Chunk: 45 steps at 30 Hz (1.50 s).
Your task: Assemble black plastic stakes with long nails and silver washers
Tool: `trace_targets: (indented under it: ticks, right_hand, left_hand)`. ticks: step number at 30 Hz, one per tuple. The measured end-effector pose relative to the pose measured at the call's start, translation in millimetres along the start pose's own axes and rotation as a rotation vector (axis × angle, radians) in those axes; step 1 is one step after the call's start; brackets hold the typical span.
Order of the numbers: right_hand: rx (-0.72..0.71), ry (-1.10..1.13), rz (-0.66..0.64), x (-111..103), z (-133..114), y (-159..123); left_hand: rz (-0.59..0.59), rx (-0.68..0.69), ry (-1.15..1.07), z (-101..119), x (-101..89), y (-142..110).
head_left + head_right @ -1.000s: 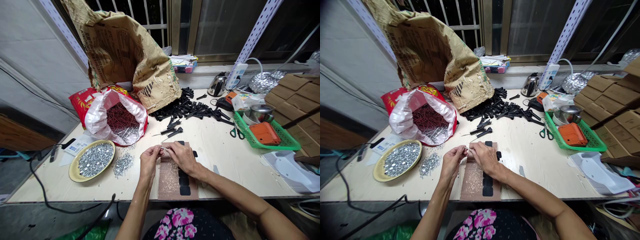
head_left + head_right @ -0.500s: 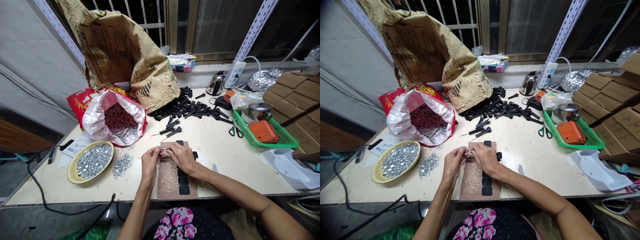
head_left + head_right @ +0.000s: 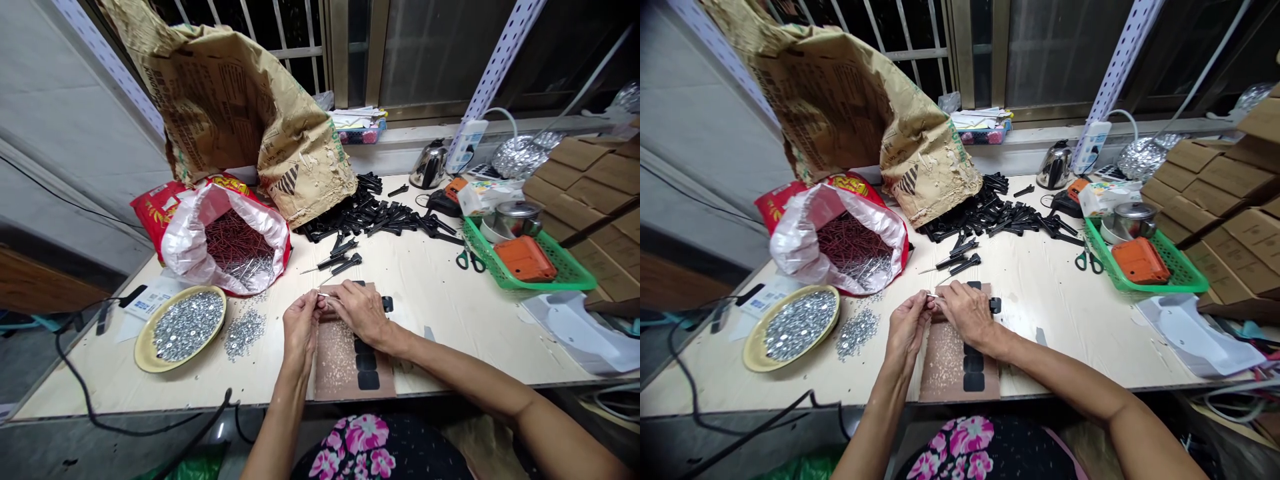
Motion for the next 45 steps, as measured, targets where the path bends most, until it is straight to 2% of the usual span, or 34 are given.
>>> trace_targets:
  ticks: [4, 7, 9, 13, 17, 19, 23, 25, 32, 45]
  right_hand:
    - [0.027, -0.022, -0.056, -2, 3, 0]
    - [0.055, 0.134, -0.097, -1, 7, -2]
    - [0.051, 0.198, -0.097, -1, 7, -2]
    - [0.073, 0.185, -0.069, -2, 8, -3]
    - [0.120, 0.439, -0.099, -1, 11, -3]
    - [0.100, 0.384, -0.071, 0, 12, -4]
    - [-0.059, 0.019, 0.046, 2, 8, -8]
    - [-0.119, -0.054, 0.066, 5, 5, -10]
    - [-0.070, -0.033, 0.086, 2, 5, -10]
    - [-0.017, 0.008, 0.028, -7, 0, -6]
  left_hand:
    - [0.011, 0.026, 0.044, 2, 0.0, -2]
    - [0.018, 0.053, 0.085, 2, 0.1, -2]
    - [0.009, 0.057, 0.097, 2, 0.8, -3]
    - [0.007, 0.075, 0.107, 3, 1.8, -5]
    - [0.030, 0.100, 0.160, 3, 0.9, -7]
    - [0.034, 0.100, 0.165, 1, 0.6, -6]
    - [0.004, 0.013, 0.061, -9, 2.0, -2]
    - [0.002, -0.026, 0.003, -12, 2.1, 0]
    - [-0.042, -0.111, -0.137, -9, 1.7, 1]
    - [-0.060, -0.055, -0.075, -7, 4.9, -4]
Point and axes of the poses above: each hand's wrist, its own y-axis towards the middle knuckle, its own x-axis out of the palm, z = x × y, the point moved 4 cm from there along y, towards the middle knuckle, and after that the axes turned 12 degrees about y, right-handed, at the moved point
